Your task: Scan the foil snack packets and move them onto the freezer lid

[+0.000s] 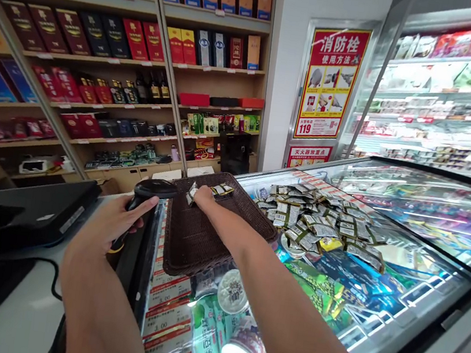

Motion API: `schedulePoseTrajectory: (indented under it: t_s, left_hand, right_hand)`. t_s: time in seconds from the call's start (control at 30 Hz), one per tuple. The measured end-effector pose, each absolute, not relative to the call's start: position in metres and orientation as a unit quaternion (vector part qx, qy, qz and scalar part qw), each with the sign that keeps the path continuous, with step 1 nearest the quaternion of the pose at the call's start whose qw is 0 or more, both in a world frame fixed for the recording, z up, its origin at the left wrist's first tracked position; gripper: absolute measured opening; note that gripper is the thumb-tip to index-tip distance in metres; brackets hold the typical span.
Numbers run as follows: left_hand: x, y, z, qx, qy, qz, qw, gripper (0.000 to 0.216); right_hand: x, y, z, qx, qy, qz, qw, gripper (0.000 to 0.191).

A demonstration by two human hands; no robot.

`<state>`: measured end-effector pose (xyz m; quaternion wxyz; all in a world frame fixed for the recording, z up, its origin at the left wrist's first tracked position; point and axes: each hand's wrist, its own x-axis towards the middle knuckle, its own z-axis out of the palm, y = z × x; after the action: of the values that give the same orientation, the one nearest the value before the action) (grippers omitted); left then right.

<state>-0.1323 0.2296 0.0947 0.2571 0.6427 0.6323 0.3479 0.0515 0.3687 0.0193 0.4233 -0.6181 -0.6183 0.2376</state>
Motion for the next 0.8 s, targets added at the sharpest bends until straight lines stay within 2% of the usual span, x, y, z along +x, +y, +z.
schedulePoseTrajectory:
  t_s: [0.07,0.17,0.3,0.47,0.8]
  left_hand:
    - [-0.128,0.230,0.096,0.638,0.623,0.362,0.271,0.051]
    - [-0.114,0.229,0.102,0.604,0.611,0.412,0.305,0.051]
    - [-0.089,0.224,0.113,0.596,0.571,0.461,0.327,0.056]
    - [-0.058,0.219,0.121,0.662,0.502,0.424,0.360,0.050]
    - [-0.025,0.215,0.118,0.719,0.463,0.338,0.393,0.043]
  right_hand:
    - [0.061,0.372,0.024,-0.647,-0.624,0.219,0.380,0.019]
    - [0.094,0.352,0.026,-0.639,-0.670,0.140,0.351,0.020]
    - [0.146,0.288,0.027,-0.573,-0.695,0.065,0.429,0.022]
    - [0.176,0.215,0.028,-0.499,-0.697,0.065,0.511,0.024]
    - [0.185,0.181,0.017,-0.528,-0.656,0.040,0.538,0.026]
